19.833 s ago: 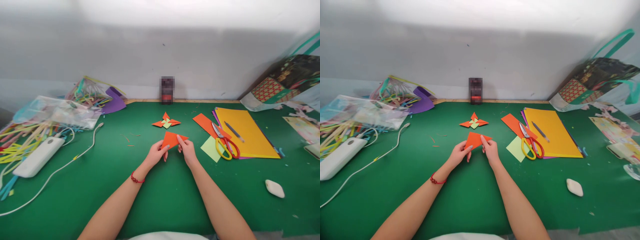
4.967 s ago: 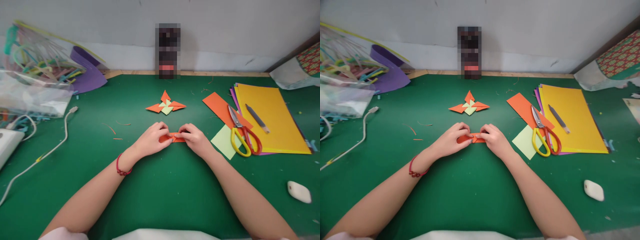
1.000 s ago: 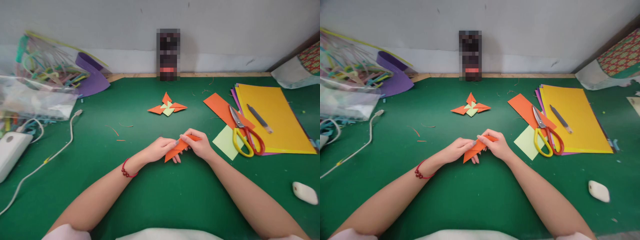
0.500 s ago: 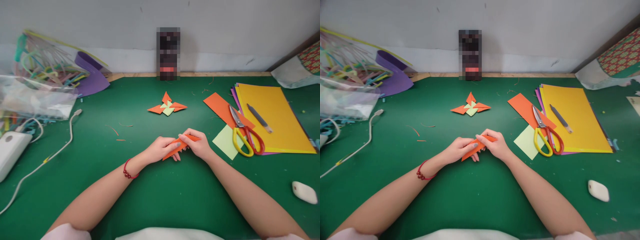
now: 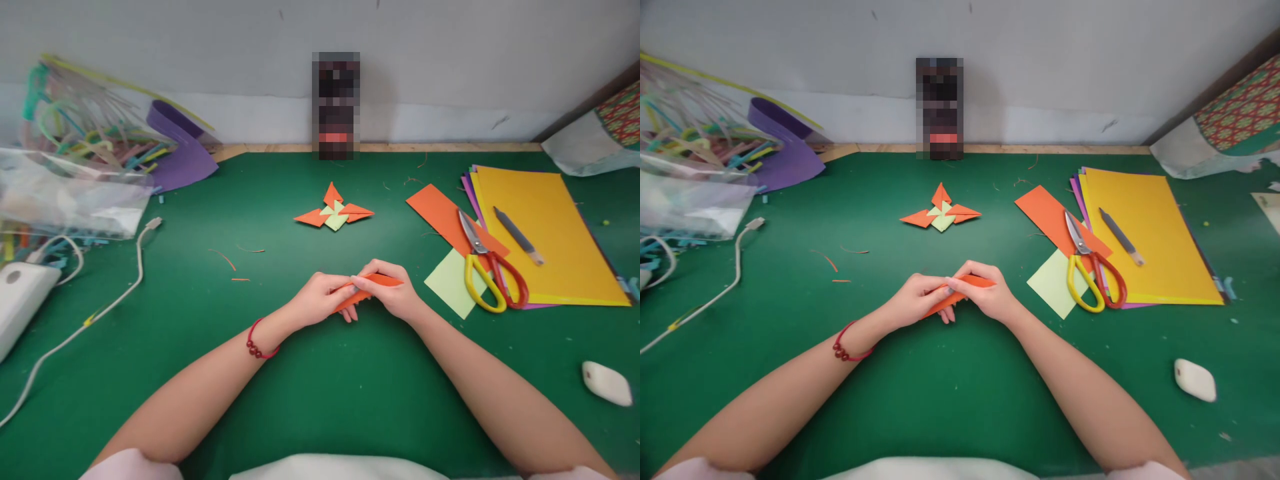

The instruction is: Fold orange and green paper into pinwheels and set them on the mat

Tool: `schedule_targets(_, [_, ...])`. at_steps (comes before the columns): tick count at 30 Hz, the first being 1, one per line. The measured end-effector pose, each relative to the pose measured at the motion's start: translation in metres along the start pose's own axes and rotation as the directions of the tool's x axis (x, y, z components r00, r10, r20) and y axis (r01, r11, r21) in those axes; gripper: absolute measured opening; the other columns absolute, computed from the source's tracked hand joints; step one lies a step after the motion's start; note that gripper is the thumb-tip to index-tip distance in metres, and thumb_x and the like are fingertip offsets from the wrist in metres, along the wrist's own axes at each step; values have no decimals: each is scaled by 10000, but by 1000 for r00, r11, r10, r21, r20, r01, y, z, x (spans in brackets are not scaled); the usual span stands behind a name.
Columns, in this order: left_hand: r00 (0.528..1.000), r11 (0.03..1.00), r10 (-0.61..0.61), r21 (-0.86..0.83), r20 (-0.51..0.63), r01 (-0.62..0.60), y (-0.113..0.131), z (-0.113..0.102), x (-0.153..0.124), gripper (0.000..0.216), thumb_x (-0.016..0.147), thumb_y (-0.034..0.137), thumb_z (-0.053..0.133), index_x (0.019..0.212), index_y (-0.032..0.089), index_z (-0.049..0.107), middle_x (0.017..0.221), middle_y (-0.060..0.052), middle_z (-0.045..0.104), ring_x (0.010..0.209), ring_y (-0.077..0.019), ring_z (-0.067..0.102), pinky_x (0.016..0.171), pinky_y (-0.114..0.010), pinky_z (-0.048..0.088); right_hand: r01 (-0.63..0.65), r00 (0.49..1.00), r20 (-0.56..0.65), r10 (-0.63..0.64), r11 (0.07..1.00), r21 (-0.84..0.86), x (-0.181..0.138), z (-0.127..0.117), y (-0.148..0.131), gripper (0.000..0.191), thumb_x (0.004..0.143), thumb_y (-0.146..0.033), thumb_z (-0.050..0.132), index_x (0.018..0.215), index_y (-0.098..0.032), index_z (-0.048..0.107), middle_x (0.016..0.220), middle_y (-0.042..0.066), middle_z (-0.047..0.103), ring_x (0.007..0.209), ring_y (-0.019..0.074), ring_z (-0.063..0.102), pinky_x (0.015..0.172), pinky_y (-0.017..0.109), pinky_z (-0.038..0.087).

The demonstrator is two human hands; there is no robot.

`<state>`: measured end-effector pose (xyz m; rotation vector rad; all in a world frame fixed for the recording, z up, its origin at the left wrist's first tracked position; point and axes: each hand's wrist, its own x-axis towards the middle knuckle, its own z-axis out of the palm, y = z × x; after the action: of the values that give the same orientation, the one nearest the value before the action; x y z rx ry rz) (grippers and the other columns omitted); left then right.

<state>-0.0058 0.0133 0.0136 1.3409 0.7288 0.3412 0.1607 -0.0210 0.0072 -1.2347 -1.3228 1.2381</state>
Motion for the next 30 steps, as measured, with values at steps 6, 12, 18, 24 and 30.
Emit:
schedule_targets(6, [996, 999, 10, 49, 89, -14, 1, -4, 1, 376, 892, 414, 423, 761, 119, 617, 607, -41, 683, 534, -126, 650, 568, -215, 523, -22, 1000, -14, 22, 999, 45, 1, 2, 0, 198, 750, -334, 674, 628, -194, 607, 581, -21, 599, 524, 99, 530, 528, 241, 440])
schedule_targets(12, [989, 999, 34, -9, 145, -34, 2, -7, -1, 442, 890, 497, 406, 843, 106, 607, 689, -87, 704, 602, -148, 663, 612, -240, 524, -76, 997, 3, 76, 993, 92, 5, -1, 2, 227, 720, -361, 694, 605, -191, 597, 543, -31, 581, 474, 88, 498, 473, 229, 413])
schedule_targets(18, [987, 996, 15, -90, 161, -1, 1, -10, -2, 449, 864, 532, 438, 877, 108, 585, 701, -107, 710, 616, -169, 671, 611, -259, 524, -113, 993, -11, 115, 987, 112, 6, 2, 2, 290, 711, -441, 677, 608, -190, 572, 476, -43, 541, 425, 89, 466, 430, 224, 382])
schedule_targets(24, [994, 998, 55, -36, 92, -52, -6, -7, 3, 458, 864, 499, 433, 763, 94, 623, 687, -115, 706, 571, -150, 650, 578, -245, 513, -101, 993, -51, 104, 994, 50, 7, 7, 1, 331, 709, -461, 664, 570, -186, 544, 454, -55, 493, 427, 79, 426, 434, 217, 353])
schedule_targets(30, [998, 997, 65, -29, -21, -65, -8, -2, 6, 428, 839, 507, 479, 843, 97, 602, 702, -103, 704, 511, -128, 628, 519, -230, 495, -69, 991, -113, 78, 994, 83, 11, 9, 0, 373, 664, -511, 674, 554, -187, 524, 433, -70, 445, 398, 70, 385, 410, 211, 324])
